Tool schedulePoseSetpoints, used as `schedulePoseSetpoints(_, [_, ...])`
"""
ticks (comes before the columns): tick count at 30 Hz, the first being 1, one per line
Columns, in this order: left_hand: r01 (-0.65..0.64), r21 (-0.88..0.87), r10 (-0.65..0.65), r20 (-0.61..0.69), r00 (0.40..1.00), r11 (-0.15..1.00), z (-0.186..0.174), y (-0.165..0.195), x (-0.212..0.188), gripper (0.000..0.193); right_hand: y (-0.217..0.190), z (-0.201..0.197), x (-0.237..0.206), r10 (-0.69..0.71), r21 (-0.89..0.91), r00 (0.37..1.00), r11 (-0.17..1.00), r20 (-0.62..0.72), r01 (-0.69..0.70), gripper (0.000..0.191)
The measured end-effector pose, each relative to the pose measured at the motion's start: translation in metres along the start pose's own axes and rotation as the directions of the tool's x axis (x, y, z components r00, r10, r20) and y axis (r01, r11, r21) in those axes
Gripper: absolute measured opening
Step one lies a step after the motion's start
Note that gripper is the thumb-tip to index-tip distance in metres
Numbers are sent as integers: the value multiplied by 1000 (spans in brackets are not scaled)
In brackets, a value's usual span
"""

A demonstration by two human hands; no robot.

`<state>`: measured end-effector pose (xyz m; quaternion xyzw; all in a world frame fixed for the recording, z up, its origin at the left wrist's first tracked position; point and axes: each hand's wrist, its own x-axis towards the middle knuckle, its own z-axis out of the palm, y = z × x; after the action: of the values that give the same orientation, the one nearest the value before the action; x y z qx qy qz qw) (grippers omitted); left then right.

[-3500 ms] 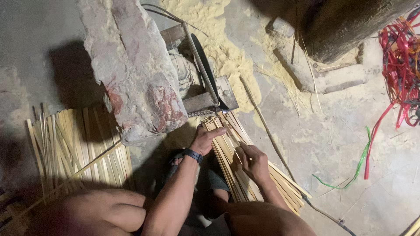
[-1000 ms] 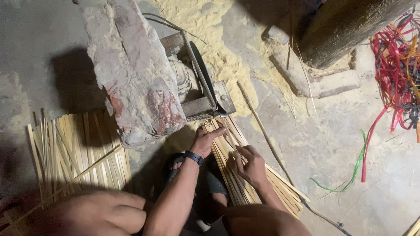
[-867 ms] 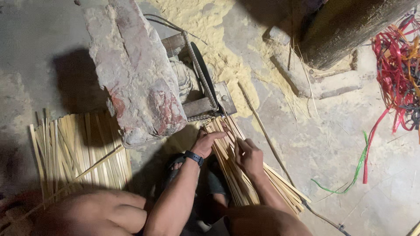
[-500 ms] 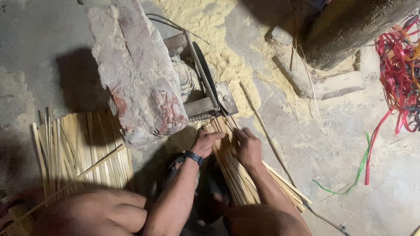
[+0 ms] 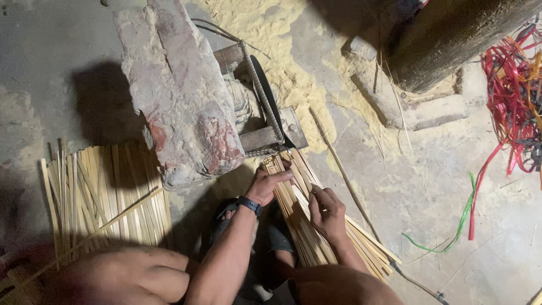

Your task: The person sits on the floor and feeds bamboo strips one at a time through a fixed-blade bamboo splitter weighted with a stone block, pulling each strip through to split it into thinner slats. The split slats are set aside in a growing pile, and the person gathers and repositions bundles of strips between passes.

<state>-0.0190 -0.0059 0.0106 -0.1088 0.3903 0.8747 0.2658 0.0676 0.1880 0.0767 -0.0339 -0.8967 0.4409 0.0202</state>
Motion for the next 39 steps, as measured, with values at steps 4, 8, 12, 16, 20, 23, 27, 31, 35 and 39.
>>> schedulePoseSetpoints(4, [57,42,-57,-6,998,997,5,5,1,37,-8,0,6,-359,-50,933,932,35,360,41])
schedulePoseSetpoints(8, [39,37,-36,-86,996,999,6,3,4,39,-11,5,14,-205,-189,978,960,26,206,30])
schedulePoseSetpoints(12, [7,53,-1,-103,995,999,2,-1,6,41,-18,2,24,-2,-120,999,993,35,6,26])
schedulePoseSetpoints(16, [2,87,12,-160,987,996,-8,-8,11,38,-29,11,49,66,-41,996,997,55,-63,23])
schedulePoseSetpoints(20, [103,109,-66,-301,951,989,-21,-23,21,39,-30,32,81,-9,-73,999,997,46,13,16])
schedulePoseSetpoints(23, [141,38,-119,-341,932,989,-23,-33,29,37,-29,38,91,-16,-113,997,993,74,25,14])
schedulePoseSetpoints(27, [38,186,14,-272,962,982,-15,-25,23,25,-30,14,66,-43,-149,998,988,55,51,22])
schedulePoseSetpoints(31, [-12,116,36,-206,978,993,4,-4,6,16,-27,-11,16,-537,-499,837,756,-103,423,40])
schedulePoseSetpoints(35, [46,113,-27,-171,985,992,15,1,5,24,-9,1,10,-174,-215,981,958,82,188,43])
schedulePoseSetpoints(39, [47,145,-27,-134,991,988,-3,-14,17,40,-6,9,28,-72,-221,995,972,67,85,40])
